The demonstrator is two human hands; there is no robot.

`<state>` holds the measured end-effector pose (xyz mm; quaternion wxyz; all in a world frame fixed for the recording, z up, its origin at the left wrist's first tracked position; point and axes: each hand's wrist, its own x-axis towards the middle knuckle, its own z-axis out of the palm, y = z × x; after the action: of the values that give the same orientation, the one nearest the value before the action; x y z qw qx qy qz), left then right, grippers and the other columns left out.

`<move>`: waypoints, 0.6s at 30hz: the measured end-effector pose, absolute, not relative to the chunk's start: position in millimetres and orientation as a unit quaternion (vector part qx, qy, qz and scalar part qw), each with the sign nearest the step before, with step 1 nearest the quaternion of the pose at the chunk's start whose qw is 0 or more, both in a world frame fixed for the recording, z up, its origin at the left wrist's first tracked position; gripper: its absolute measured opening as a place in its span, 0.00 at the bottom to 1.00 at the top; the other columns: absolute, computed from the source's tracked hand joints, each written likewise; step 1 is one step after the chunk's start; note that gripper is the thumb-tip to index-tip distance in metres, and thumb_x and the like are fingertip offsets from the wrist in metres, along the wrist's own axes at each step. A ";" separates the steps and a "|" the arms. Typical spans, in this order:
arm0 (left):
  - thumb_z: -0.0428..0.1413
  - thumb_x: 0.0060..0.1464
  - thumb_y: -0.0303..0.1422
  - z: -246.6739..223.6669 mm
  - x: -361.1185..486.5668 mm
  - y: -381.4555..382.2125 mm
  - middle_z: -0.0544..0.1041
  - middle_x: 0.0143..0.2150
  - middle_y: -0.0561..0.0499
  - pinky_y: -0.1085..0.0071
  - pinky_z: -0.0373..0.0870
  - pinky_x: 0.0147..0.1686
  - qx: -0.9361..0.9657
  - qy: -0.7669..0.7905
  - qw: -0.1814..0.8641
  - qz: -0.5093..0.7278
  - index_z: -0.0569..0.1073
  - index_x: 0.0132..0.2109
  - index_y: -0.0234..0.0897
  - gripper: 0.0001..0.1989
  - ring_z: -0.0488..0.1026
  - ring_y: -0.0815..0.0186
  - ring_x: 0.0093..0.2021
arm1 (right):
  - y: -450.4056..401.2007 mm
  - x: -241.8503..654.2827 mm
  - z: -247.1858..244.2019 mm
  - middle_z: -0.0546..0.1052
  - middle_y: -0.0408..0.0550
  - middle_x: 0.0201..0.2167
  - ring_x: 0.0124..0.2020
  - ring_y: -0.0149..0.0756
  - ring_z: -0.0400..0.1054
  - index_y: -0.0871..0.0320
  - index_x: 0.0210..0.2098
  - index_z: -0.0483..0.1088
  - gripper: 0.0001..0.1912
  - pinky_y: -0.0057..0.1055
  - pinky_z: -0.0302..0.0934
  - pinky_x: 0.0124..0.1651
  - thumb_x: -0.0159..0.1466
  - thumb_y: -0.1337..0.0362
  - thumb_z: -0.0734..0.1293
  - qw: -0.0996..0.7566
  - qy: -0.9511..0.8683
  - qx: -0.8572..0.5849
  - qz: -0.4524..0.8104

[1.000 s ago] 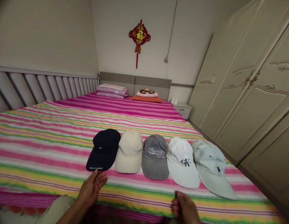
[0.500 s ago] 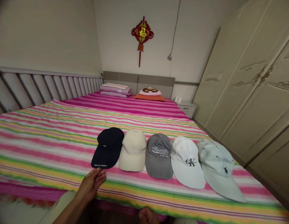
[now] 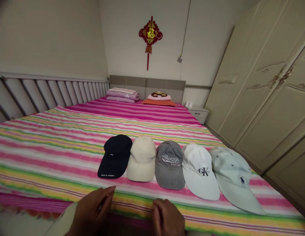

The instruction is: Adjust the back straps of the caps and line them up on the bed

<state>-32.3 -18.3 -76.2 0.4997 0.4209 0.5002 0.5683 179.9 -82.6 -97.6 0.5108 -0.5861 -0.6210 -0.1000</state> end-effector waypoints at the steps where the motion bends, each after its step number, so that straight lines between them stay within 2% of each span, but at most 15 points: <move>1: 0.48 0.45 0.18 -67.6 -34.2 -19.2 0.67 0.17 0.49 0.80 0.64 0.26 0.395 0.504 0.506 0.579 0.75 0.26 0.39 0.14 0.67 0.67 0.23 | -83.2 183.0 -85.3 0.74 0.47 0.23 0.24 0.34 0.67 0.56 0.33 0.68 0.07 0.28 0.59 0.30 0.59 0.66 0.58 0.507 -0.623 -0.579 -0.139; 3: 0.48 0.45 0.17 -54.8 -35.8 -20.0 0.65 0.16 0.50 0.81 0.64 0.26 0.377 0.508 0.500 0.591 0.75 0.29 0.37 0.14 0.67 0.67 0.24 | -83.9 187.8 -65.4 0.73 0.46 0.22 0.21 0.33 0.66 0.57 0.42 0.65 0.11 0.28 0.59 0.28 0.60 0.67 0.58 0.490 -0.615 -0.586 -0.194; 4: 0.49 0.44 0.17 -50.9 -35.6 -20.1 0.64 0.15 0.50 0.82 0.63 0.25 0.384 0.510 0.484 0.598 0.75 0.31 0.37 0.14 0.67 0.67 0.24 | -84.0 189.5 -57.8 0.72 0.44 0.20 0.19 0.32 0.65 0.58 0.48 0.61 0.16 0.28 0.59 0.27 0.60 0.67 0.58 0.481 -0.608 -0.593 -0.217; 6: 0.52 0.41 0.17 -48.1 -33.9 -19.6 0.65 0.16 0.52 0.82 0.63 0.26 0.412 0.514 0.433 0.615 0.75 0.35 0.36 0.15 0.66 0.68 0.23 | -84.1 191.3 -46.6 0.68 0.40 0.15 0.15 0.32 0.62 0.64 0.59 0.47 0.29 0.27 0.58 0.24 0.60 0.68 0.58 0.465 -0.595 -0.604 -0.255; 8: 0.54 0.39 0.17 -49.9 -31.1 -18.5 0.65 0.16 0.53 0.82 0.62 0.25 0.437 0.517 0.381 0.630 0.74 0.38 0.35 0.16 0.64 0.69 0.21 | -84.4 191.6 -40.0 0.64 0.36 0.11 0.13 0.32 0.59 0.69 0.61 0.33 0.37 0.27 0.58 0.21 0.59 0.69 0.58 0.453 -0.589 -0.606 -0.283; 10: 0.55 0.38 0.18 -52.9 -28.2 -17.7 0.64 0.15 0.55 0.80 0.62 0.24 0.465 0.522 0.336 0.631 0.72 0.39 0.33 0.16 0.62 0.70 0.19 | -85.2 192.0 -36.7 0.63 0.35 0.11 0.13 0.31 0.58 0.72 0.61 0.29 0.39 0.27 0.57 0.21 0.59 0.71 0.59 0.440 -0.594 -0.602 -0.301; 12: 0.55 0.38 0.20 -53.2 -25.8 -18.3 0.64 0.14 0.56 0.78 0.60 0.21 0.529 0.526 0.263 0.612 0.71 0.40 0.33 0.17 0.61 0.70 0.17 | -86.6 193.4 -35.3 0.65 0.37 0.13 0.14 0.31 0.58 0.73 0.60 0.31 0.39 0.27 0.57 0.20 0.58 0.72 0.59 0.426 -0.608 -0.589 -0.319; 14: 0.54 0.39 0.22 -49.2 -24.0 -20.7 0.64 0.13 0.58 0.77 0.56 0.17 0.635 0.510 0.128 0.566 0.67 0.46 0.33 0.22 0.60 0.70 0.14 | -88.2 196.1 -34.1 0.64 0.38 0.14 0.14 0.30 0.56 0.71 0.59 0.39 0.34 0.26 0.56 0.19 0.58 0.73 0.59 0.415 -0.634 -0.560 -0.336; 16: 0.50 0.41 0.21 -41.9 -22.8 -24.3 0.64 0.13 0.61 0.77 0.53 0.15 0.727 0.465 -0.039 0.504 0.57 0.56 0.33 0.31 0.58 0.71 0.12 | -89.6 198.7 -31.9 0.62 0.37 0.13 0.13 0.29 0.55 0.68 0.55 0.50 0.26 0.26 0.55 0.18 0.58 0.74 0.59 0.413 -0.650 -0.532 -0.352; 18: 0.46 0.43 0.18 -34.3 -21.7 -27.7 0.64 0.13 0.63 0.77 0.51 0.14 0.769 0.421 -0.165 0.452 0.42 0.62 0.32 0.38 0.58 0.71 0.11 | -90.5 200.0 -29.0 0.60 0.36 0.13 0.13 0.28 0.54 0.66 0.51 0.55 0.21 0.25 0.54 0.17 0.57 0.75 0.58 0.414 -0.654 -0.518 -0.363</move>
<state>-21.7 -27.7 -34.3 -0.1651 0.7689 0.4212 0.4517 200.0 -90.5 -29.0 0.4143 -0.5183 -0.6543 -0.3628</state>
